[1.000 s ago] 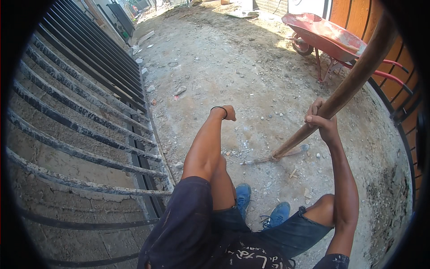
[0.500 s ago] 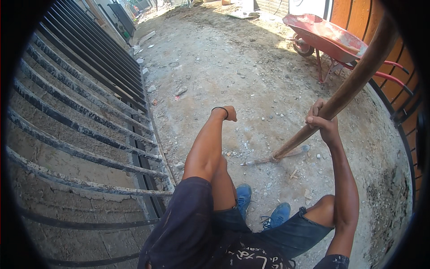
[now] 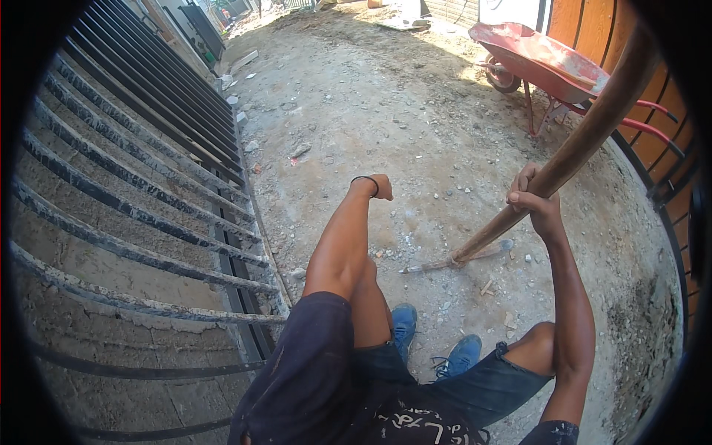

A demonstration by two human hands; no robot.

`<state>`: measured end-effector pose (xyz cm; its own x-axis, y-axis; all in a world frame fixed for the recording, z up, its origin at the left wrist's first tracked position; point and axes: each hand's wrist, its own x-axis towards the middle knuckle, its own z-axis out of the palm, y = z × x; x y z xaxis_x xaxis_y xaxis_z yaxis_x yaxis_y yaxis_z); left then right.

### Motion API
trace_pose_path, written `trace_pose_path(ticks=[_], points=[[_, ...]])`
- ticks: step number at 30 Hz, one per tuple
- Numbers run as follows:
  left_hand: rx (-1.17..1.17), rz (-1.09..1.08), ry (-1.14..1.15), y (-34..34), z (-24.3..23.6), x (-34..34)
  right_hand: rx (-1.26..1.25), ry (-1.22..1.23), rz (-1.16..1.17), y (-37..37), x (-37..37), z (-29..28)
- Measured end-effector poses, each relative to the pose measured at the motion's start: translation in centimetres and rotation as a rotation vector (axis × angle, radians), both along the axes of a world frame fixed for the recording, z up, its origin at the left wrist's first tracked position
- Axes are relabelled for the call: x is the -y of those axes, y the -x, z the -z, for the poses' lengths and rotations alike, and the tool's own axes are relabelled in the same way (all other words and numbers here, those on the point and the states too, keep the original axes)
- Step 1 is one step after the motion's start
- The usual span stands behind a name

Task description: Repairing a pickaxe by wedging wood into the handle socket.

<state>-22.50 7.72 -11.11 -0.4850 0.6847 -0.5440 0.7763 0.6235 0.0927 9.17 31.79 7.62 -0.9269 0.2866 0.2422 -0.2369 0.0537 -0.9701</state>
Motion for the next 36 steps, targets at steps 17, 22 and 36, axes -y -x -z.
trace_pose_path(ticks=[17, 22, 36], points=[[-0.035, 0.062, 0.036, 0.2, -0.6, 1.1, -0.015, 0.007, -0.019, 0.3, 0.4, -0.3], [-0.032, 0.079, -0.022, -1.4, -1.9, 0.7, 0.002, 0.006, -0.013, 0.0, 0.0, 0.0], [-0.009, 0.013, 0.012, -0.9, -1.8, 0.8, -0.004, 0.006, -0.012, 0.1, 0.3, -0.3]])
